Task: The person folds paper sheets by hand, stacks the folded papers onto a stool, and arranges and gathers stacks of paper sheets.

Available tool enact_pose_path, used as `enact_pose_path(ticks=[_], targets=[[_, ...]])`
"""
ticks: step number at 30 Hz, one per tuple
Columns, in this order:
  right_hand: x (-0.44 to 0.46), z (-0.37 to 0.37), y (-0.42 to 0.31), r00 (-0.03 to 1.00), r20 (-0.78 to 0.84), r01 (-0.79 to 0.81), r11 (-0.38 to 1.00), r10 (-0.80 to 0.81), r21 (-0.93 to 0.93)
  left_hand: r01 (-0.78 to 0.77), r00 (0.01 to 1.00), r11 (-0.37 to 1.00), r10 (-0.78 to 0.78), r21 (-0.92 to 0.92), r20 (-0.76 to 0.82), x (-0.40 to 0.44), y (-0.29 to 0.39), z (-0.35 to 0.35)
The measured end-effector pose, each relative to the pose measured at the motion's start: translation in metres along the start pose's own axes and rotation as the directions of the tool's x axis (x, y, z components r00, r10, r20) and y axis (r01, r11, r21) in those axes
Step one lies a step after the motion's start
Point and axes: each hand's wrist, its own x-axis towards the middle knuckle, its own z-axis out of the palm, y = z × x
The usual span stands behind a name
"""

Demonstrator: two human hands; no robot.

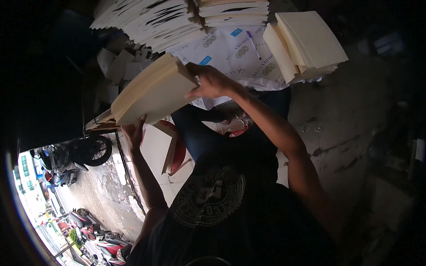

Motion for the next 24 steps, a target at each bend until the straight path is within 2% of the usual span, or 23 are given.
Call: enact_pose_path(ticks=[1, 2, 3, 4, 6, 8, 9, 12, 13, 14, 16, 18, 19, 20, 21, 22, 24], targets=[[0.003, -0.018, 0.009, 0.998, -0.056, 0.006, 0.998, -0.009, -0.066, 0.122, 0.992, 0.981, -0.117, -0.148, 0.047, 0.024, 0.011, 0.019], [0.005, -0.031, 0.022, 0.993, -0.113, 0.007, 0.991, -0.022, -0.131, 0.148, 0.988, 0.978, -0.141, -0.149, 0.059, 0.043, 0.006, 0.037], [0.006, -0.041, 0.041, 0.990, -0.134, 0.027, 0.984, -0.051, -0.175, -0.045, 0.995, 0.998, 0.049, -0.042, 0.082, 0.063, -0.008, 0.052], [0.002, -0.043, 0.061, 0.988, -0.152, 0.014, 0.985, -0.040, -0.171, -0.123, 0.989, 0.992, 0.123, -0.006, 0.081, 0.075, -0.012, 0.068], [0.000, -0.046, 0.103, 0.984, -0.175, -0.005, 0.987, -0.024, -0.161, -0.113, 0.988, 0.991, 0.120, -0.075, 0.100, 0.085, -0.005, 0.089], [-0.011, -0.040, 0.116, 0.971, -0.231, -0.101, 0.980, 0.060, -0.172, -0.149, 0.980, 0.985, 0.158, -0.083, 0.124, 0.088, -0.027, 0.108], [-0.014, -0.043, 0.109, 0.971, -0.164, -0.184, 0.982, 0.173, -0.052, -0.027, 0.991, 0.997, 0.037, -0.076, 0.131, 0.085, -0.014, 0.106], [-0.017, -0.025, 0.109, 0.918, -0.384, 0.006, 0.966, 0.098, 0.260, 0.061, 0.997, 0.884, -0.028, -0.464, 0.078, 0.071, -0.010, 0.121], [-0.015, -0.019, 0.107, 0.977, -0.212, 0.000, 0.991, 0.028, 0.134, -0.006, 1.000, 0.884, 0.007, -0.468, 0.000, 0.066, -0.010, 0.131], [-0.015, -0.017, 0.105, 0.975, -0.216, -0.022, 0.990, 0.053, 0.140, 0.071, 0.993, 0.955, -0.039, -0.289, 0.113, 0.067, -0.015, 0.125], [-0.018, -0.013, 0.104, 0.968, -0.231, -0.068, 0.986, 0.102, 0.154, 0.019, 0.993, 0.934, 0.026, -0.356, 0.119, 0.068, -0.023, 0.121], [-0.018, -0.026, 0.106, 0.973, -0.217, -0.065, 0.997, 0.072, 0.039, 0.089, 0.972, 0.991, -0.065, -0.097, 0.226, 0.078, -0.014, 0.096], [-0.014, -0.040, 0.099, 0.979, -0.199, -0.062, 0.997, 0.053, -0.039, 0.132, 0.970, 0.983, -0.101, -0.130, 0.221, 0.087, 0.010, 0.083], [-0.008, -0.050, 0.091, 0.983, -0.178, -0.053, 0.992, 0.031, -0.117, 0.058, 0.978, 0.969, -0.007, -0.240, 0.210, 0.091, -0.019, 0.087], [-0.003, -0.054, 0.086, 0.979, -0.204, -0.060, 0.981, 0.021, -0.186, 0.089, 0.970, 0.972, -0.035, -0.217, 0.242, 0.100, -0.021, 0.084], [0.001, -0.057, 0.082, 0.974, -0.210, -0.101, 0.993, 0.088, -0.054, 0.116, 0.961, 0.974, -0.061, -0.194, 0.269, 0.110, -0.021, 0.080], [0.013, -0.063, 0.075, 0.958, -0.185, -0.178, 0.961, 0.218, 0.211, 0.174, 0.949, 0.927, -0.069, -0.331, 0.307, 0.129, -0.016, 0.074]])
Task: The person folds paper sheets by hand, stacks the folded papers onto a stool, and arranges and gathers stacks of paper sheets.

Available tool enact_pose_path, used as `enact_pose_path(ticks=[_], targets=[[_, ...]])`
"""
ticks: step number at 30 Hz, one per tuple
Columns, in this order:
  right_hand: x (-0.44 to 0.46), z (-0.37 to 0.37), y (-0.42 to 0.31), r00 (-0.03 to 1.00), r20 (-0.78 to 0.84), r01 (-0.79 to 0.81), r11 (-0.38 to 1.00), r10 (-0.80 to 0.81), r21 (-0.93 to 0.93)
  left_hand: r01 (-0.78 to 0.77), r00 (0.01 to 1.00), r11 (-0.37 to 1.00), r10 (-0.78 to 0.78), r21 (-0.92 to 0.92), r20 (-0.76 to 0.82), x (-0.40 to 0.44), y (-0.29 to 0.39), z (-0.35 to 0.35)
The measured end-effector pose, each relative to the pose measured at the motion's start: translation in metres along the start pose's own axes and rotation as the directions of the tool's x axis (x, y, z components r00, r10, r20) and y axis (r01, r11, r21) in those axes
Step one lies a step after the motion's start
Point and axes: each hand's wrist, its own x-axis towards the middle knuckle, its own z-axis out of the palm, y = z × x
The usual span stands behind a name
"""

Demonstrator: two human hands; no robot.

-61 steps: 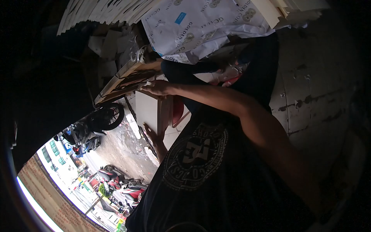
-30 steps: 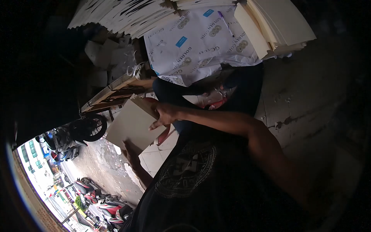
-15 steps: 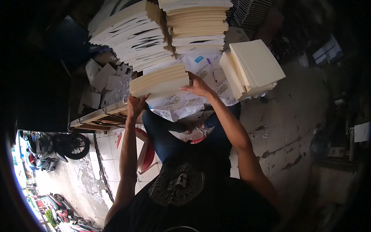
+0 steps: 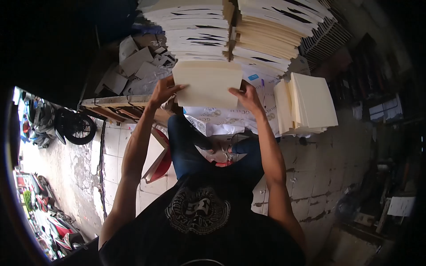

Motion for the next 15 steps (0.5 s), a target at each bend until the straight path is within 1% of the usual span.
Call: enact_pose_path(ticks=[1, 2, 4, 5, 6, 7, 8, 9, 10, 12, 13, 14, 15], targets=[[0.003, 0.001, 0.001, 0.998, -0.019, -0.052, 0.994, 0.054, 0.094, 0.054, 0.998, 0.993, -0.058, 0.102, 0.035, 0.006, 0.010, -0.006], [0.006, 0.002, -0.002, 0.982, -0.001, -0.187, 0.973, 0.189, 0.138, 0.172, 0.984, 0.970, -0.176, 0.174, 0.012, 0.013, 0.013, -0.008], [0.014, -0.001, -0.009, 0.890, 0.035, -0.451, 0.868, 0.454, 0.207, 0.360, 0.930, 0.905, -0.368, 0.229, -0.006, 0.028, 0.002, -0.010], [0.017, -0.002, -0.007, 0.840, 0.077, -0.541, 0.821, 0.537, 0.180, 0.264, 0.964, 0.880, -0.257, 0.396, -0.072, 0.033, -0.004, -0.015], [0.024, -0.005, 0.016, 0.820, 0.080, -0.572, 0.809, 0.566, 0.136, 0.174, 0.985, 0.812, -0.132, 0.557, -0.114, 0.038, -0.012, -0.018], [0.033, -0.010, 0.053, 0.802, 0.079, -0.598, 0.796, 0.592, 0.096, 0.155, 0.986, 0.804, -0.085, 0.575, -0.147, 0.037, -0.013, -0.024], [0.039, -0.011, 0.073, 0.782, 0.077, -0.622, 0.780, 0.618, 0.060, 0.138, 0.983, 0.793, -0.037, 0.594, -0.178, 0.035, -0.014, -0.030], [0.038, -0.011, 0.065, 0.757, 0.095, -0.651, 0.758, 0.647, 0.024, 0.183, 0.972, 0.864, -0.087, 0.469, -0.221, 0.026, -0.011, -0.042], [0.040, -0.011, 0.063, 0.756, 0.095, -0.653, 0.756, 0.648, 0.041, 0.228, 0.956, 0.915, -0.145, 0.333, -0.256, 0.014, -0.013, -0.053], [0.040, -0.012, 0.065, 0.746, 0.100, -0.665, 0.742, 0.658, 0.081, 0.226, 0.927, 0.936, -0.122, 0.269, -0.354, -0.023, -0.030, -0.072], [0.039, -0.011, 0.067, 0.784, 0.038, -0.620, 0.782, 0.619, 0.055, 0.251, 0.912, 0.932, -0.137, 0.263, -0.387, -0.045, -0.039, -0.083], [0.038, -0.008, 0.071, 0.888, -0.047, -0.460, 0.886, 0.458, -0.062, 0.302, 0.885, 0.936, -0.203, 0.183, -0.419, -0.073, -0.049, -0.089], [0.032, -0.006, 0.023, 0.863, -0.108, -0.480, 0.738, 0.493, -0.474, 0.378, 0.875, 0.871, -0.225, 0.314, -0.429, -0.101, -0.068, -0.101]])
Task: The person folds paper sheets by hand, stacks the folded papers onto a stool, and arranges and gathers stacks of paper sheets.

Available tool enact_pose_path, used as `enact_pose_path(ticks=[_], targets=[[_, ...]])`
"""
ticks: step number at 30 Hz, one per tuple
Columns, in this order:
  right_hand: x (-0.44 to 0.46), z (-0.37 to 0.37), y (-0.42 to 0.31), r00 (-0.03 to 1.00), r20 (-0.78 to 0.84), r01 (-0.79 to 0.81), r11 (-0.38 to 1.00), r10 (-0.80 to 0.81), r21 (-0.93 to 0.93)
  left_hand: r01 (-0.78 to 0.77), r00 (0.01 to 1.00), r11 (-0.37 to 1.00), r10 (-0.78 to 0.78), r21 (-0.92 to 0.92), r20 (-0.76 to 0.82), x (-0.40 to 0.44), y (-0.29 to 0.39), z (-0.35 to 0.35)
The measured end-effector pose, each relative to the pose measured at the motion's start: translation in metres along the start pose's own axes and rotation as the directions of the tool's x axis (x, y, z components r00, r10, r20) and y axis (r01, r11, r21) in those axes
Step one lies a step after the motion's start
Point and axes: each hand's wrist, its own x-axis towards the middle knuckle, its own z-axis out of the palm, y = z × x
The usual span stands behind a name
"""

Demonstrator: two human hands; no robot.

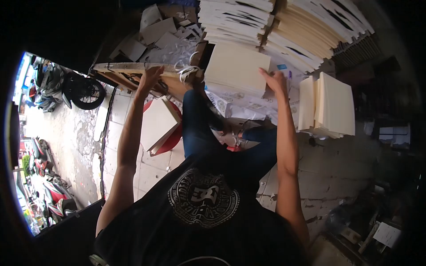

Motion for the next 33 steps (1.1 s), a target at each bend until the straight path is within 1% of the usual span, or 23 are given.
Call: enact_pose_path(ticks=[1, 2, 3, 4, 5, 6, 7, 8, 9, 10, 11, 12, 13, 15, 17, 19, 21, 22, 25, 28, 31, 32, 33], targets=[[-0.002, 0.016, 0.004, 0.791, -0.515, 0.173, 0.928, -0.330, -0.328, 0.020, 1.000, 0.987, -0.019, 0.160, -0.006, -0.011, -0.042, -0.008], [-0.026, 0.015, -0.020, 0.577, -0.678, 0.427, 0.876, -0.455, -0.224, 0.051, 0.987, 0.974, -0.015, 0.219, -0.161, -0.030, -0.086, -0.008], [-0.059, 0.015, -0.052, 0.571, -0.678, 0.593, 0.804, -0.463, -0.049, 0.082, 0.953, 0.958, 0.005, 0.275, -0.303, -0.056, -0.126, -0.003], [-0.082, 0.026, -0.069, 0.648, -0.599, 0.677, 0.716, -0.470, 0.172, 0.129, 0.954, 0.916, -0.010, 0.379, -0.300, -0.081, -0.153, 0.004], [-0.102, 0.048, -0.079, 0.689, -0.512, 0.722, 0.542, -0.513, 0.429, 0.165, 0.956, 0.863, -0.021, 0.477, -0.292, -0.105, -0.167, 0.004], [-0.125, 0.069, -0.087, 0.761, -0.298, 0.612, 0.483, -0.577, 0.627, 0.073, 0.962, 0.858, 0.074, 0.508, -0.263, -0.123, -0.160, 0.008], [-0.146, 0.092, -0.093, 0.784, -0.026, 0.424, 0.505, -0.620, 0.752, -0.024, 0.957, 0.847, 0.172, 0.530, -0.232, -0.136, -0.143, 0.018], [-0.156, 0.122, -0.092, 0.727, 0.195, 0.315, 0.572, -0.658, 0.757, -0.179, 0.966, 0.859, 0.245, 0.479, -0.078, -0.146, -0.115, 0.025], [-0.164, 0.147, -0.090, 0.632, 0.267, 0.418, 0.610, -0.728, 0.673, -0.317, 0.946, 0.861, 0.319, 0.399, 0.063, -0.153, -0.084, 0.033], [-0.171, 0.178, -0.081, 0.620, 0.331, 0.344, 0.625, -0.712, 0.701, -0.376, 0.925, 0.801, 0.292, 0.466, 0.245, -0.155, -0.060, 0.043], [-0.173, 0.207, -0.068, 0.617, 0.346, 0.368, 0.648, -0.707, 0.667, -0.443, 0.878, 0.735, 0.241, 0.514, 0.414, -0.158, -0.048, 0.050], [-0.176, 0.223, -0.056, 0.623, 0.362, 0.360, 0.665, -0.694, 0.655, -0.490, 0.856, 0.697, 0.270, 0.523, 0.442, -0.156, -0.069, 0.066], [-0.181, 0.230, -0.050, 0.628, 0.376, 0.353, 0.680, -0.681, 0.642, -0.498, 0.853, 0.684, 0.276, 0.533, 0.443, -0.150, -0.076, 0.072], [-0.184, 0.226, -0.030, 0.662, 0.395, 0.328, 0.721, -0.637, 0.611, -0.450, 0.825, 0.751, 0.142, 0.484, 0.546, -0.133, -0.080, 0.068], [-0.182, 0.211, -0.008, 0.727, 0.383, 0.289, 0.760, -0.569, 0.582, -0.465, 0.822, 0.778, 0.203, 0.422, 0.533, -0.121, -0.082, 0.064], [-0.177, 0.197, 0.017, 0.801, 0.359, 0.170, 0.757, -0.479, 0.631, -0.464, 0.811, 0.790, 0.197, 0.401, 0.551, -0.116, -0.077, 0.061], [-0.171, 0.194, 0.044, 0.858, 0.287, 0.212, 0.803, -0.425, 0.557, -0.485, 0.781, 0.812, 0.236, 0.324, 0.578, -0.110, -0.082, 0.057], [-0.170, 0.193, 0.053, 0.872, 0.322, 0.130, 0.807, -0.370, 0.577, -0.493, 0.767, 0.822, 0.256, 0.285, 0.588, -0.109, -0.083, 0.055], [-0.173, 0.190, 0.064, 0.885, 0.292, 0.124, 0.789, -0.362, 0.602, -0.538, 0.734, 0.789, 0.267, 0.295, 0.624, -0.110, -0.075, 0.059], [-0.171, 0.204, 0.062, 0.871, 0.241, 0.171, 0.725, -0.428, 0.667, -0.541, 0.788, 0.648, 0.170, 0.535, 0.591, -0.128, -0.055, 0.068], [-0.167, 0.210, 0.044, 0.853, 0.256, 0.174, 0.710, -0.455, 0.682, -0.529, 0.814, 0.646, 0.205, 0.551, 0.543, -0.132, -0.068, 0.078], [-0.166, 0.208, 0.036, 0.847, 0.274, 0.186, 0.737, -0.455, 0.650, -0.526, 0.812, 0.683, 0.227, 0.507, 0.538, -0.131, -0.071, 0.077], [-0.165, 0.214, 0.029, 0.842, 0.262, 0.218, 0.742, -0.471, 0.634, -0.533, 0.799, 0.686, 0.216, 0.495, 0.561, -0.130, -0.072, 0.074]])
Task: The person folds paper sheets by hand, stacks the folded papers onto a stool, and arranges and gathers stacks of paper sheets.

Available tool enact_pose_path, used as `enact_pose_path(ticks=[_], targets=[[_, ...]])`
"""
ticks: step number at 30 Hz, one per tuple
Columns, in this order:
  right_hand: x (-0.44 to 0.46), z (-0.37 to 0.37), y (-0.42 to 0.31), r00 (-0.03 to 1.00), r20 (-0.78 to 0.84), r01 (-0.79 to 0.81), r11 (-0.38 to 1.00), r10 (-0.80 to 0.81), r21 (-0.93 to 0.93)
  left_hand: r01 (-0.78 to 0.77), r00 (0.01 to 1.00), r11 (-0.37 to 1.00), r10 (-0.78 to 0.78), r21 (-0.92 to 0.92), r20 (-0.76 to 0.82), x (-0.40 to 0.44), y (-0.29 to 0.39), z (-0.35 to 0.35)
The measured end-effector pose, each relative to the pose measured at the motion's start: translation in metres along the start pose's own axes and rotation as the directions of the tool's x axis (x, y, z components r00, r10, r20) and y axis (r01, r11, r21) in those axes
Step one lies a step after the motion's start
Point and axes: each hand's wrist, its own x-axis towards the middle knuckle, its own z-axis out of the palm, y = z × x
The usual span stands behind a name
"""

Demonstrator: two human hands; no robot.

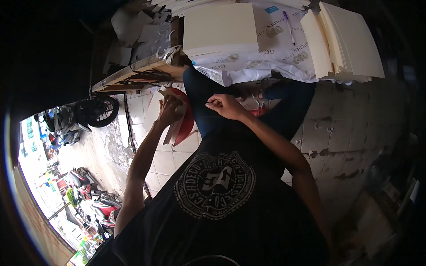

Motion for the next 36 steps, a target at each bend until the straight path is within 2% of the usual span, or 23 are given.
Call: enact_pose_path(ticks=[2, 5, 7, 9, 12, 13, 16, 19, 21, 23, 24, 25, 26, 27, 28, 29, 30, 32, 33, 34, 36], targets=[[0.019, 0.014, 0.001, 0.999, 0.015, 0.048, 0.997, -0.047, -0.062, -0.013, 0.999, 1.000, 0.014, -0.012, 0.045, 0.000, -0.006, -0.006], [0.052, 0.043, 0.007, 0.990, 0.130, 0.060, 0.998, -0.057, -0.023, -0.043, 0.998, 0.991, 0.047, -0.127, 0.030, 0.001, -0.014, -0.013], [0.071, 0.061, 0.008, 0.959, 0.238, -0.197, 0.968, 0.157, 0.158, -0.062, 0.997, 0.985, 0.067, -0.162, 0.026, 0.001, -0.018, -0.015], [0.082, 0.078, 0.008, 0.900, 0.305, -0.404, 0.861, 0.313, 0.309, -0.083, 0.996, 0.979, 0.088, -0.188, 0.020, 0.001, -0.020, -0.018], [0.094, 0.096, 0.012, 0.861, 0.359, -0.508, 0.656, 0.361, 0.558, -0.100, 0.994, 0.971, 0.106, -0.218, 0.015, 0.001, -0.022, -0.022], [0.101, 0.102, 0.013, 0.832, 0.384, -0.554, 0.642, 0.401, 0.529, -0.098, 0.994, 0.968, 0.104, -0.230, 0.015, 0.001, -0.023, -0.022], [0.108, 0.113, 0.001, 0.808, 0.411, -0.589, 0.544, 0.423, 0.598, -0.087, 0.996, 0.958, 0.087, -0.273, -0.010, -0.003, -0.023, -0.022], [0.114, 0.126, -0.009, 0.852, 0.332, -0.519, 0.575, 0.404, 0.633, -0.057, 0.996, 0.954, 0.033, -0.295, -0.087, -0.007, -0.021, -0.018], [0.133, 0.139, 0.018, 0.877, 0.310, -0.479, 0.639, 0.366, 0.601, -0.014, 0.982, 0.964, -0.037, -0.266, -0.186, -0.014, -0.018, -0.017], [0.138, 0.135, 0.022, 0.898, 0.288, -0.427, 0.818, 0.333, 0.386, 0.047, 0.939, 0.978, -0.113, -0.204, -0.325, -0.025, -0.013, -0.021], [0.131, 0.122, 0.005, 0.904, 0.284, -0.373, 0.913, 0.318, 0.164, 0.105, 0.923, 0.959, -0.192, -0.263, -0.334, -0.032, -0.019, -0.019], [0.127, 0.115, -0.007, 0.909, 0.285, -0.296, 0.953, 0.303, -0.069, 0.162, 0.901, 0.933, -0.273, -0.322, -0.337, -0.044, -0.036, -0.014], [0.130, 0.117, -0.004, 0.922, 0.261, -0.230, 0.947, 0.286, -0.226, 0.215, 0.875, 0.900, -0.350, -0.380, -0.335, -0.056, -0.054, -0.007], [0.134, 0.121, 0.008, 0.935, 0.236, -0.162, 0.911, 0.265, -0.378, 0.368, 0.745, 0.767, -0.582, -0.526, -0.327, -0.071, -0.078, 0.005], [0.137, 0.126, 0.022, 0.947, 0.215, -0.097, 0.849, 0.240, -0.520, 0.477, 0.571, 0.583, -0.775, -0.658, -0.273, -0.085, -0.098, 0.016], [0.128, 0.135, 0.038, 0.984, 0.014, 0.156, 0.829, -0.176, -0.538, 0.550, 0.428, 0.395, -0.890, -0.736, -0.158, -0.098, -0.103, 0.022], [0.130, 0.137, 0.045, 0.995, -0.017, 0.072, 0.848, -0.094, -0.524, 0.589, 0.266, 0.185, -0.964, -0.787, -0.027, -0.114, -0.104, 0.026], [0.138, 0.140, 0.055, 0.995, -0.069, -0.097, 0.867, 0.073, -0.489, 0.659, 0.212, -0.183, -0.885, -0.729, 0.414, -0.149, -0.106, 0.029], [0.137, 0.134, 0.047, 0.989, -0.026, -0.145, 0.901, 0.147, -0.408, 0.515, 0.393, -0.233, -0.791, -0.825, 0.469, -0.160, -0.097, 0.038], [0.143, 0.133, 0.048, 0.987, -0.012, -0.151, 0.892, 0.162, -0.427, 0.416, 0.485, -0.310, -0.719, -0.855, 0.497, -0.166, -0.093, 0.046], [0.156, 0.134, 0.051, 0.980, 0.019, -0.165, 0.870, 0.196, -0.465, 0.363, 0.479, -0.282, -0.761, -0.888, 0.438, -0.166, -0.087, 0.059]])
